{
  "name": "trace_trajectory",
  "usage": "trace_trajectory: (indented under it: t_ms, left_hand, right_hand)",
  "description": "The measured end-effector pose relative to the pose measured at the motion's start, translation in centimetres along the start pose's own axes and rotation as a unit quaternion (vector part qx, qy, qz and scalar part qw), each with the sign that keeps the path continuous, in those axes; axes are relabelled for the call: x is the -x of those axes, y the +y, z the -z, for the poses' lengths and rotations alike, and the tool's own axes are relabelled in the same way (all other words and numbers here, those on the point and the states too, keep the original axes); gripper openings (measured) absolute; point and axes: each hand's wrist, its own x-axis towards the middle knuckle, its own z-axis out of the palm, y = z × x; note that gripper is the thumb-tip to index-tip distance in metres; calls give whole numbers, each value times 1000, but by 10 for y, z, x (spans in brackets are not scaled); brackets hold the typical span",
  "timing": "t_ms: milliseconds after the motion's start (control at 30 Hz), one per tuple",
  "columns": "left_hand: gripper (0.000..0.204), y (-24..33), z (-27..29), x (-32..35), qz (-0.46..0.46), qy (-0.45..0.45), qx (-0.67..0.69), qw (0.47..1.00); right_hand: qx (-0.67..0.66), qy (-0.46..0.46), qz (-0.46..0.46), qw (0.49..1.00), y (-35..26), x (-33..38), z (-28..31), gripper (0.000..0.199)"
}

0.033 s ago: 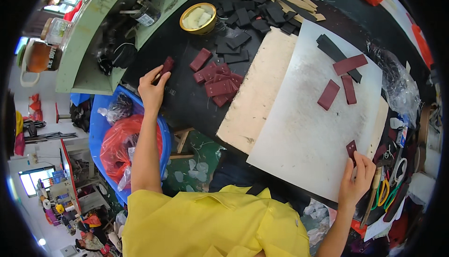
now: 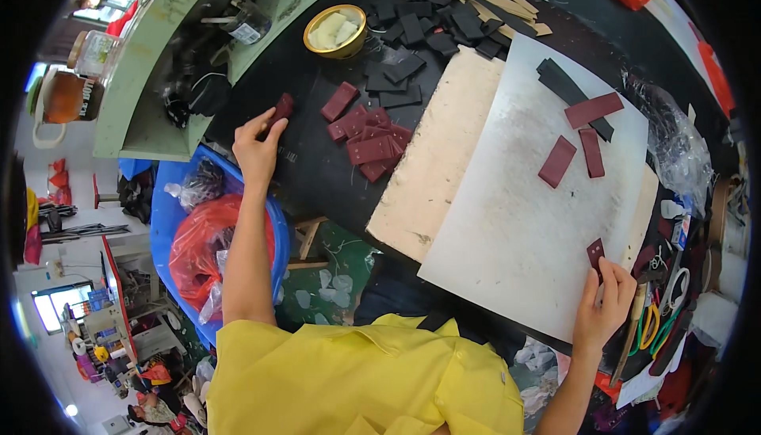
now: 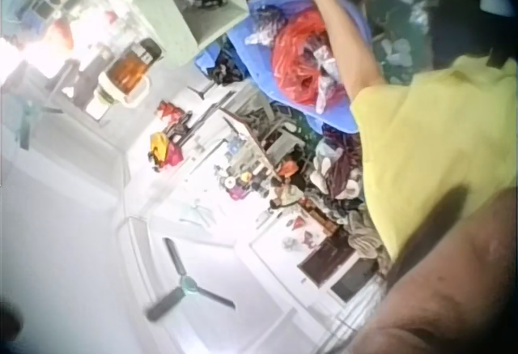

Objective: The person uses a hammer and a metal punch to drive rivets into small rectangular pieces of maroon leather. They repeatedly pick up a leather piece, align it with a pre-drilled hole, insert a rivet, and strike the punch with a hammer to secure the fastener. The finished pieces are placed on a white work surface.

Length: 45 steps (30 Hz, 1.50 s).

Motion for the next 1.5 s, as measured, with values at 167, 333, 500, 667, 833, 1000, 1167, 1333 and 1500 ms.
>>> trace_trajectory:
  t_ms: [167,333,500,667,833,1000,1167,1333,1500]
  left_hand:
    - [32,33,-20,-32,-74,75,-108,988]
    - [34,83,-31,-16,-102,-108,-20,989]
    - [28,89,-29,-17,152,-151,170,962]
    - [34,93,-11,5,-14,-181,142,973]
    - [29,93,-14,9,-33,-166,106,980]
    - [32,54,-24,-13,16,-64,-25,997]
    - [30,59,-19,-17,5,-17,28,999]
    - [15,104,-3,1,-30,-129,98,986]
    - [20,119,-2,24,-21,-245,117,962]
  right_hand:
    - [38,8,20,999,-6,-2,3,25]
    - [20,-5,20,1000,-6,-3,2,24]
    - [13,-2,28,1000,-8,-6,2,22]
    - [4,5,10,1000,-7,-3,0,21]
    - [1,9,14,1000,-5,-4,1,21]
    - [1,5,2,1000,-6,-3,1,19]
    - [-2,2,-4,1000,-3,-2,1,19]
    - [-9,3,-13,1000,-2,0,1,19]
    - [-12,0,-9,1000,-1,-1,0,19]
